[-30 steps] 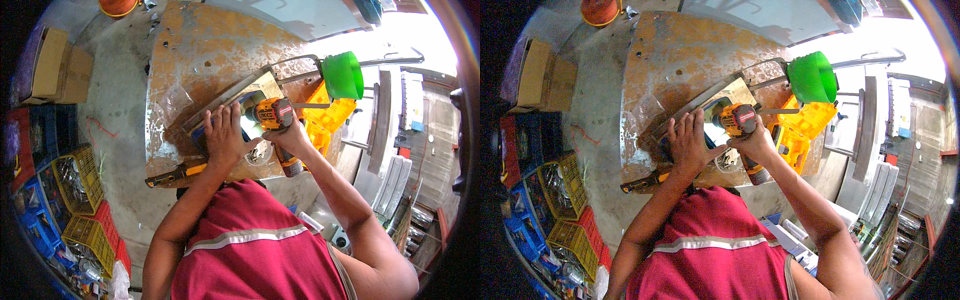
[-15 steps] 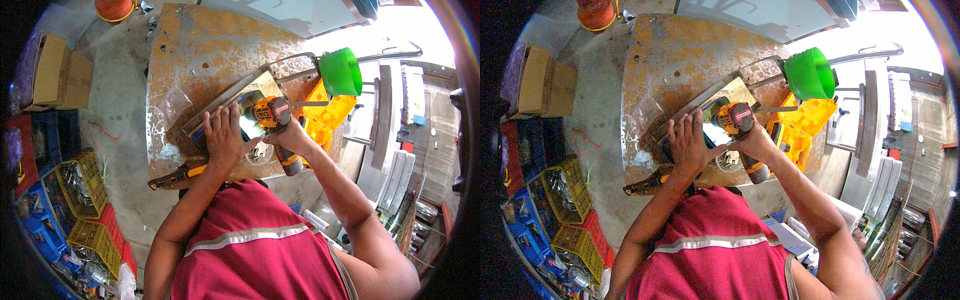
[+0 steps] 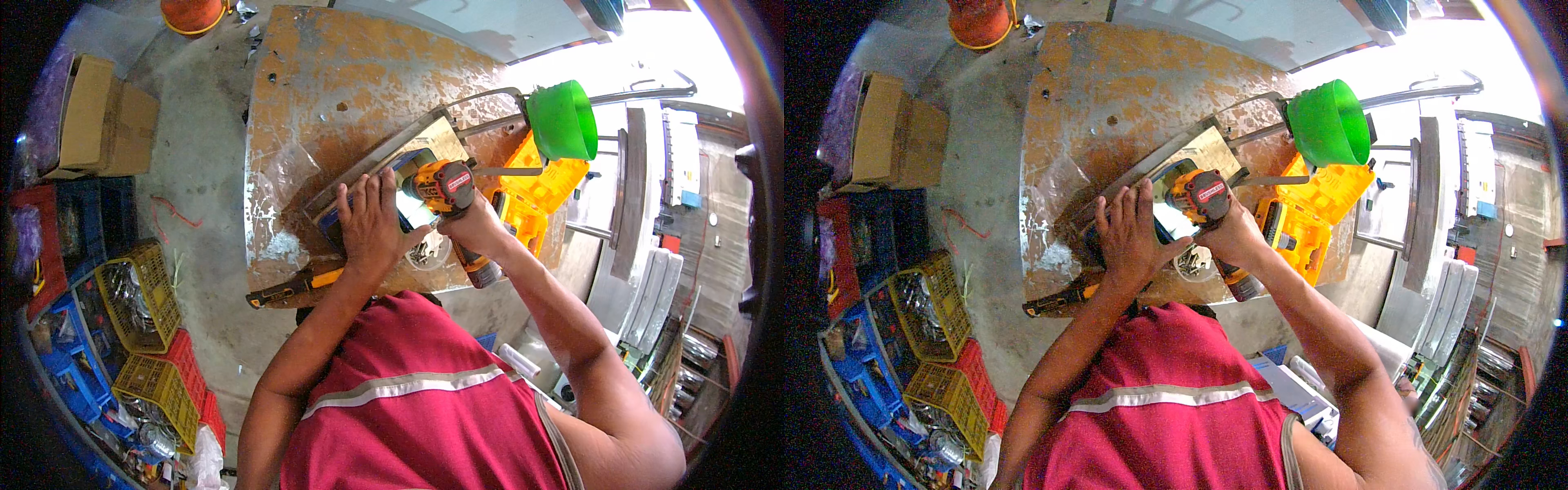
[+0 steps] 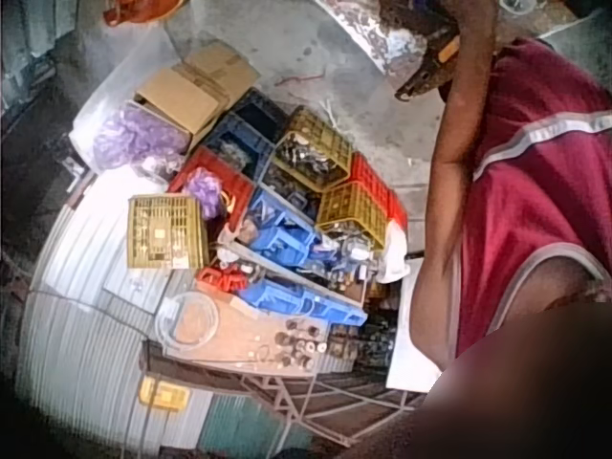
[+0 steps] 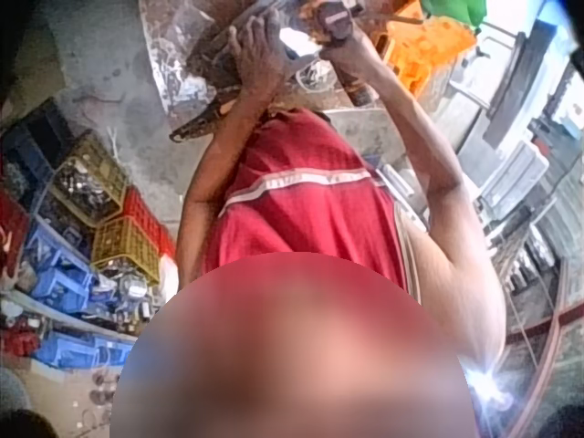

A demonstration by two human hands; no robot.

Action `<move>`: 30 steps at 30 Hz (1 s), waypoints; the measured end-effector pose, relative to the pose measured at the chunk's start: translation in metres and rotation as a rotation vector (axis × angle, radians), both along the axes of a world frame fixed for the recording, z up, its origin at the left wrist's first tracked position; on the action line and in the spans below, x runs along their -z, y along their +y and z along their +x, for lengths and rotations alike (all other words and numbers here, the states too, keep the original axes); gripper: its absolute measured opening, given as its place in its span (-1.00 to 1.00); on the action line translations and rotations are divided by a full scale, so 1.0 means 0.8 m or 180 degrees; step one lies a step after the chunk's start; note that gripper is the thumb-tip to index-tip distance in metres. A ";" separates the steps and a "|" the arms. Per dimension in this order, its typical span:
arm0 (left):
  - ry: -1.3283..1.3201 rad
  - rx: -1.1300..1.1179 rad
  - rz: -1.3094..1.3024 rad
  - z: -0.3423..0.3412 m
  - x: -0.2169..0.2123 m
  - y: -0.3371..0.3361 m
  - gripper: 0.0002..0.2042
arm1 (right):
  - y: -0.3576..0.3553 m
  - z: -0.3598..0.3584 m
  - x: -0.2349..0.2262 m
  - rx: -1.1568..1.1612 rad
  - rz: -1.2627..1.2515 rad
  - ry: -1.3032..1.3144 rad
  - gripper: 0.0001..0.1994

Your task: The person uses a cordless drill to fasten screws into a small metal frame. They retrieve screws and a drill bit from a yellow toolbox, attach the bit to the drill, and drive screws into the frame. The person also moves a yellow crate and handles a small white box from a shelf.

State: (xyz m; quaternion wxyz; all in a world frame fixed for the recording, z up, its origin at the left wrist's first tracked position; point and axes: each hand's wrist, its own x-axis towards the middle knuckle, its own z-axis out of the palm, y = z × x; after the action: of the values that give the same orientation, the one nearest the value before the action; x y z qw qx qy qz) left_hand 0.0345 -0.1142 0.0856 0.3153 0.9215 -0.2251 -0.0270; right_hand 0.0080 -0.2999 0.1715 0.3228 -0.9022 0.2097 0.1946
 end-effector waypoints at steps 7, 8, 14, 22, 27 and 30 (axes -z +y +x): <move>0.0065 -0.0005 -0.0036 0.000 -0.001 -0.001 0.16 | -0.001 0.005 -0.001 0.0015 -0.0092 0.0367 -0.22; 0.0065 -0.0011 -0.0052 0.000 -0.001 0.000 0.16 | 0.000 0.004 -0.002 -0.0007 -0.0115 0.0390 -0.23; 0.0088 -0.0033 -0.0028 0.000 -0.003 -0.001 0.15 | 0.009 0.001 -0.012 0.0026 -0.0177 0.0220 -0.29; 0.0136 -0.0072 0.0006 -0.002 -0.004 -0.005 0.18 | -0.007 -0.008 -0.036 0.0304 0.0158 0.0152 -0.33; 0.0115 0.0010 0.0074 -0.002 -0.010 -0.003 0.19 | 0.002 -0.064 -0.080 0.1191 0.1255 -0.0186 -0.50; -0.0088 0.0018 0.0042 -0.002 -0.026 -0.001 0.18 | -0.001 -0.116 -0.105 0.2099 0.2312 -0.0310 -0.55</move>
State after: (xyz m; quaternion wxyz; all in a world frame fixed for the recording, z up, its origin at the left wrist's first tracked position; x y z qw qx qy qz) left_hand 0.0328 -0.1148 0.1064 0.3060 0.9232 -0.2319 -0.0166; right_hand -0.0848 -0.3006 0.2558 0.6702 -0.6250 0.3873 0.1003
